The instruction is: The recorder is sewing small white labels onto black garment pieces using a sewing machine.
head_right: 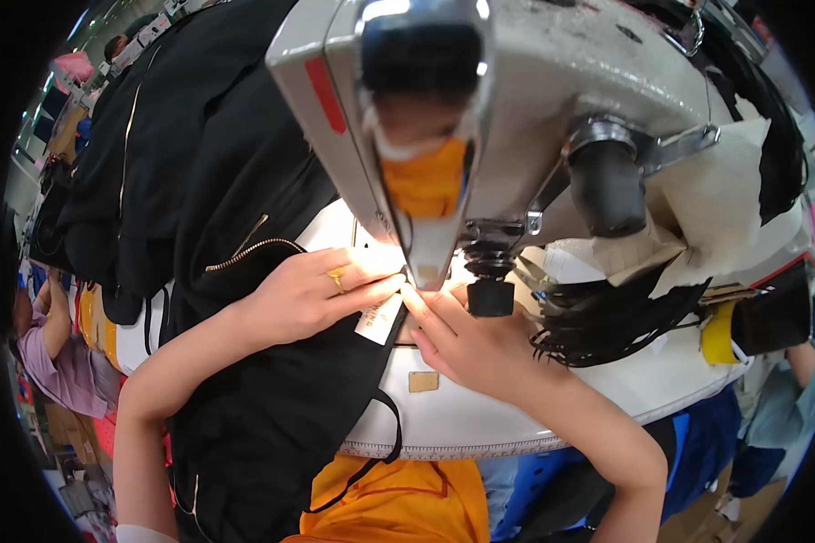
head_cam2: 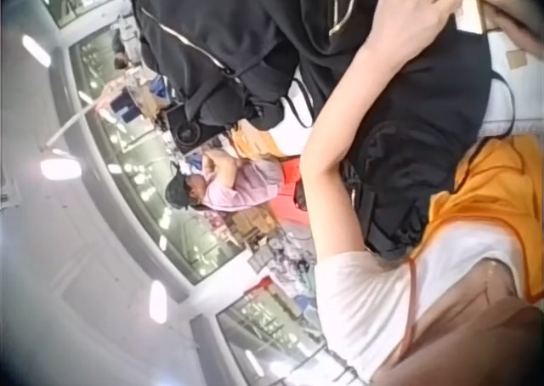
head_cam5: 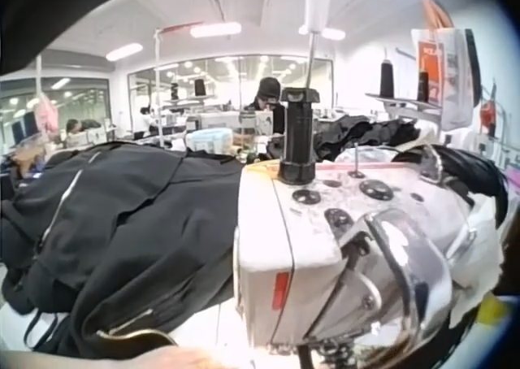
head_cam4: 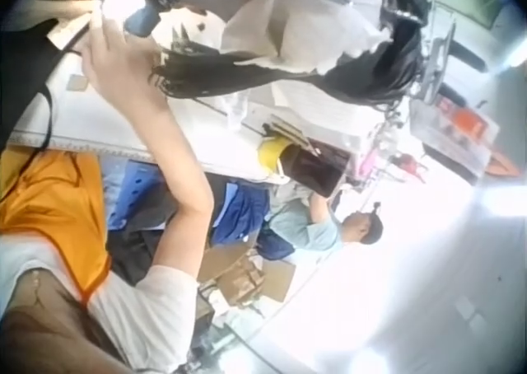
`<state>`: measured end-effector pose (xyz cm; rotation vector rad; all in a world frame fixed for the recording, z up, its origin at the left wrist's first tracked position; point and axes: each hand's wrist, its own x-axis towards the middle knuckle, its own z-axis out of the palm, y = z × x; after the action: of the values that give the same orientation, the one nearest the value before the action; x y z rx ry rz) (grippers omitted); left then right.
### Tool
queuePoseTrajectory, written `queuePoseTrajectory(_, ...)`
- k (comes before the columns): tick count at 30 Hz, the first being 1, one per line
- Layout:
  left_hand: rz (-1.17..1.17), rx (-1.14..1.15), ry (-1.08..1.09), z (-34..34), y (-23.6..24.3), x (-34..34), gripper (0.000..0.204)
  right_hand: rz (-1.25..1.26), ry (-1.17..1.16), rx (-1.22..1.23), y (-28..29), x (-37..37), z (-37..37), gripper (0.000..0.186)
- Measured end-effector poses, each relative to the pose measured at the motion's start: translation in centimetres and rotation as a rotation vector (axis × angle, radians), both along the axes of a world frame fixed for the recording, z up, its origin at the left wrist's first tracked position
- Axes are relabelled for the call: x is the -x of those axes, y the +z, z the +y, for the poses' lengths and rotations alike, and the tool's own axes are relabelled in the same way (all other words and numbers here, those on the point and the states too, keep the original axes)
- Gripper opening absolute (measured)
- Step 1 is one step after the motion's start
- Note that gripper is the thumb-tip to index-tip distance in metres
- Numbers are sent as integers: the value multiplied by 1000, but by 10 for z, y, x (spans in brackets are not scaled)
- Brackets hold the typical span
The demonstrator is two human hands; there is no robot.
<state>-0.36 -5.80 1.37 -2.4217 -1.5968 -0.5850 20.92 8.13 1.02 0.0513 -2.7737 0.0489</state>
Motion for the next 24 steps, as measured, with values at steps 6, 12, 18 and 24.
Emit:
queuePoseTrajectory(6, 95, -29, 6, 18, -5, 2, 22, -79, -59, 73, -11, -1, 13, 39)
queuePoseTrajectory(12, 86, -94, 40, 21, -2, 4, 29, 40, -75, 108, -23, 2, 16, 40)
queuePoseTrajectory(18, 117, -122, 38, 18, -2, 5, 25, -49, -127, 74, -21, -1, 15, 41)
queuePoseTrajectory(24, 48, -31, 79, 19, -4, 8, 27, 24, -76, -34, -22, 4, 18, 37)
